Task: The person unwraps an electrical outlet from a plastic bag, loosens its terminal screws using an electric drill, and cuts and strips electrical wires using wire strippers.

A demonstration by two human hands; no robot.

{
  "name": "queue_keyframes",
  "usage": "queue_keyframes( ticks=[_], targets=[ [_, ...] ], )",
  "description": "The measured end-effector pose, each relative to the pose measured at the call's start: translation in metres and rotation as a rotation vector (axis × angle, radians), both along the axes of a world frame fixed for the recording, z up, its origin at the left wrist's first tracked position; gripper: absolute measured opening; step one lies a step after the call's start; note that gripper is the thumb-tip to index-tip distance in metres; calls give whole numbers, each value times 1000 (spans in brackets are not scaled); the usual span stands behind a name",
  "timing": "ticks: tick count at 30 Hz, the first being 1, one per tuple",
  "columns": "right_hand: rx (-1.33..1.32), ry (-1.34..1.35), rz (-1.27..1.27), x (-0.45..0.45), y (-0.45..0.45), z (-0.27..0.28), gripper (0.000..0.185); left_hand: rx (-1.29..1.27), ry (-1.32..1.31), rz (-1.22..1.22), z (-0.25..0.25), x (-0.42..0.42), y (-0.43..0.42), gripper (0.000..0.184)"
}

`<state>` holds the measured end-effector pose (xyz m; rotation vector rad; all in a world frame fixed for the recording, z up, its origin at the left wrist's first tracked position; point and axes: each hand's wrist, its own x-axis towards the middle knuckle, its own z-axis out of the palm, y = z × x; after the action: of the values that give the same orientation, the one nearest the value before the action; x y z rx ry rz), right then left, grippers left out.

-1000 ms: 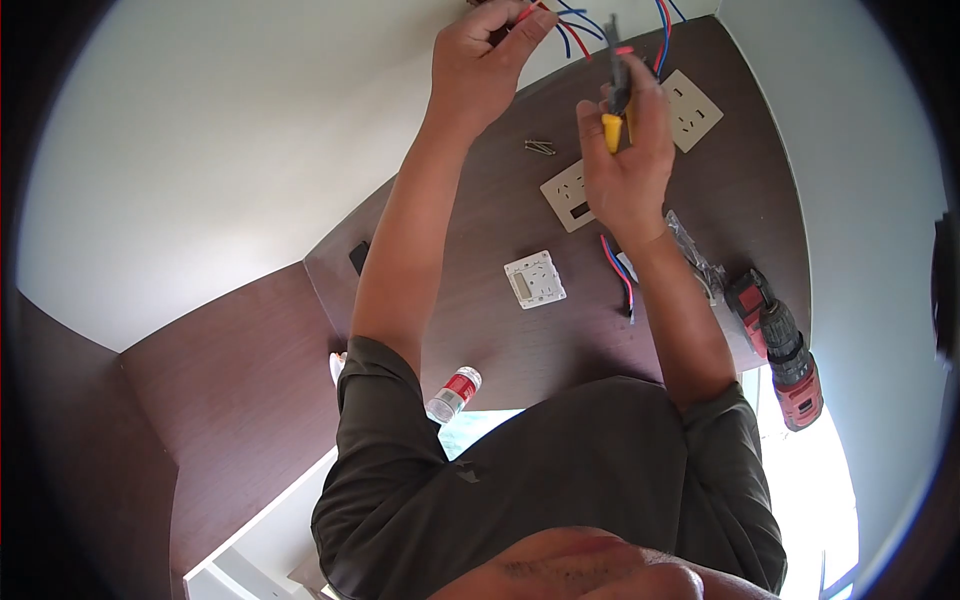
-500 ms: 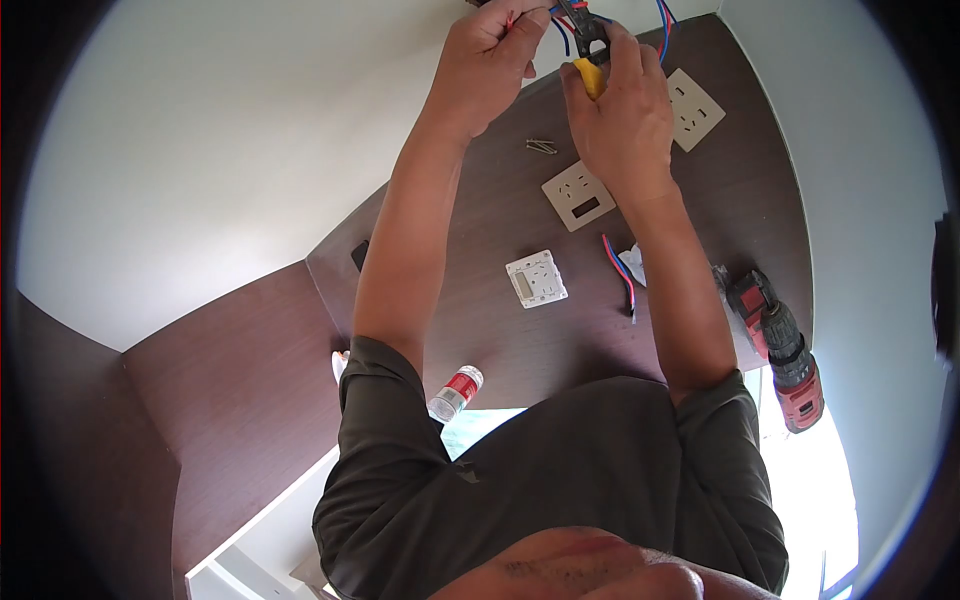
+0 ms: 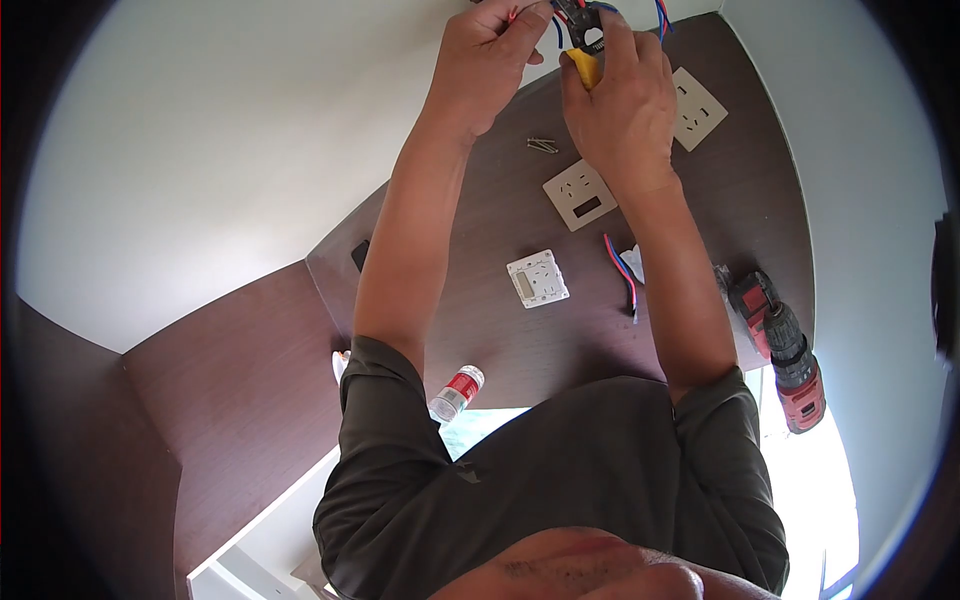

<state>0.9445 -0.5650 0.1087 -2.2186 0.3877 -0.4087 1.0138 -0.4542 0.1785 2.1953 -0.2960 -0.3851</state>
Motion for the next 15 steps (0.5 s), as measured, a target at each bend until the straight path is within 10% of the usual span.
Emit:
queue_keyframes(
  ticks=[15],
  targets=[
    [-154,-143,-32,2,1,-15,60,-68,-152,-50,-31,10,8,36]
  ],
)
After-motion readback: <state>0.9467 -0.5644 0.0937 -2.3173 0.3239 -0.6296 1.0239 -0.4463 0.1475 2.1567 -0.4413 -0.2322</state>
